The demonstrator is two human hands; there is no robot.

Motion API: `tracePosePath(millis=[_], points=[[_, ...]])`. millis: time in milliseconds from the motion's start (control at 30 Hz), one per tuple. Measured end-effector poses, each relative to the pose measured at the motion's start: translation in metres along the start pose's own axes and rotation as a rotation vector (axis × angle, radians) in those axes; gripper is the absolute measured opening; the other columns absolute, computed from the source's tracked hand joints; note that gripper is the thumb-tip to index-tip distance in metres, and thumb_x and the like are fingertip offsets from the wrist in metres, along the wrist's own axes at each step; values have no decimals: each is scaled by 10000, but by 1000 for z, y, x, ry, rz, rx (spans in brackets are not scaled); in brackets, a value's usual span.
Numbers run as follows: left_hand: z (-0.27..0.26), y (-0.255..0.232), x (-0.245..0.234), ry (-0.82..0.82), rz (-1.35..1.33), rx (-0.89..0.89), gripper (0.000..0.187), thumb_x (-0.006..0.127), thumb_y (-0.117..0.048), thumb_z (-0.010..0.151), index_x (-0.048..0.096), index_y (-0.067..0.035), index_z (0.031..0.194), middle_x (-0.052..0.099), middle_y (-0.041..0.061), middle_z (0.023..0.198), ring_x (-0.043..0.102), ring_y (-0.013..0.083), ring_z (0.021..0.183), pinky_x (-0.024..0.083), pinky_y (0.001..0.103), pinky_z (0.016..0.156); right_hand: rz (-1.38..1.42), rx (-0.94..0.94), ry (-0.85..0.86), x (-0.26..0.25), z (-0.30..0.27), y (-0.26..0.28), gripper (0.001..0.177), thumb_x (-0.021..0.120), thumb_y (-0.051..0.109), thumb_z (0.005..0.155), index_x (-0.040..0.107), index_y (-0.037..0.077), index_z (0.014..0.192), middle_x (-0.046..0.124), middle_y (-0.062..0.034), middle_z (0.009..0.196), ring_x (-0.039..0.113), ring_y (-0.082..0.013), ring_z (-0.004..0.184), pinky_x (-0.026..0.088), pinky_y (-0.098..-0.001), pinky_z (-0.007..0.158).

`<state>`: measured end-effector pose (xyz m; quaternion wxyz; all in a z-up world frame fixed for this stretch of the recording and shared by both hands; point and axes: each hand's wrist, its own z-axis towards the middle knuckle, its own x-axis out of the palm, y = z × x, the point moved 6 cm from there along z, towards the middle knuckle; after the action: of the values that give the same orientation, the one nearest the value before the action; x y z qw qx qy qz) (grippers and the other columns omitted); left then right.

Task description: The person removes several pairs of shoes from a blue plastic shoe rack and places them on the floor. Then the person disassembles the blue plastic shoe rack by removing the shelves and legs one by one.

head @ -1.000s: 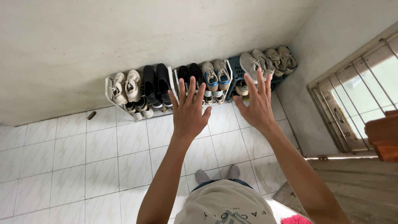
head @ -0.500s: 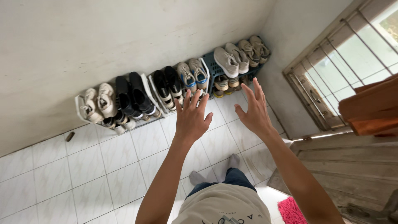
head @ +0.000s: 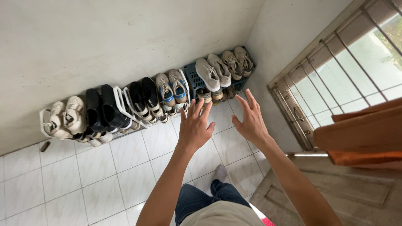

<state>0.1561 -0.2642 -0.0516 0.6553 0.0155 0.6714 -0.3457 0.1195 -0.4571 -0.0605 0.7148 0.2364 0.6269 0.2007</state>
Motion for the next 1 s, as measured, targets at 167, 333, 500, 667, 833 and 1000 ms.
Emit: tracePosePath(millis=[167,333,500,667,833,1000], points=[[41,-2,32,16,-118,-106,762,755,-303,855,423,-130,1519,455,145,1534,381,373,1439,261,631,1153,12,9,69,3,38,-42,708,720,164,861,429,103,1503,294,-192,1638,336,-420,1465,354,-500,1161],[80,15,66,74,-166,-173,770,765,-283,846,416,-144,1518,450,150,1540,388,371,1433,281,603,1151,44,15,89,17,73,-79,679,702,156,868,440,57,1486,432,-182,1567,397,-386,1436,360,-467,1156],[119,53,131,68,-168,-146,757,776,-274,826,451,-138,1496,476,142,1518,418,342,1432,317,566,1153,45,49,91,69,100,-124,667,700,150,866,450,53,1477,466,-193,1522,441,-400,1393,386,-462,1135],[149,98,232,53,-190,-118,765,806,-278,809,467,-106,1473,466,149,1521,415,335,1430,317,551,1148,59,66,95,156,123,-182,686,708,133,838,452,61,1470,467,-200,1508,461,-413,1358,406,-463,1100],[178,148,321,17,-232,-115,794,812,-264,791,465,-110,1488,444,150,1529,404,345,1433,335,537,1130,21,-19,5,231,155,-247,699,717,129,826,450,48,1467,464,-229,1495,467,-437,1340,408,-477,1094],[215,194,395,-56,-180,-107,833,847,-271,756,459,-101,1474,373,197,1566,399,388,1412,361,567,1084,-55,-21,-72,292,189,-316,684,727,125,824,464,54,1451,472,-224,1498,456,-455,1333,397,-491,1102]])
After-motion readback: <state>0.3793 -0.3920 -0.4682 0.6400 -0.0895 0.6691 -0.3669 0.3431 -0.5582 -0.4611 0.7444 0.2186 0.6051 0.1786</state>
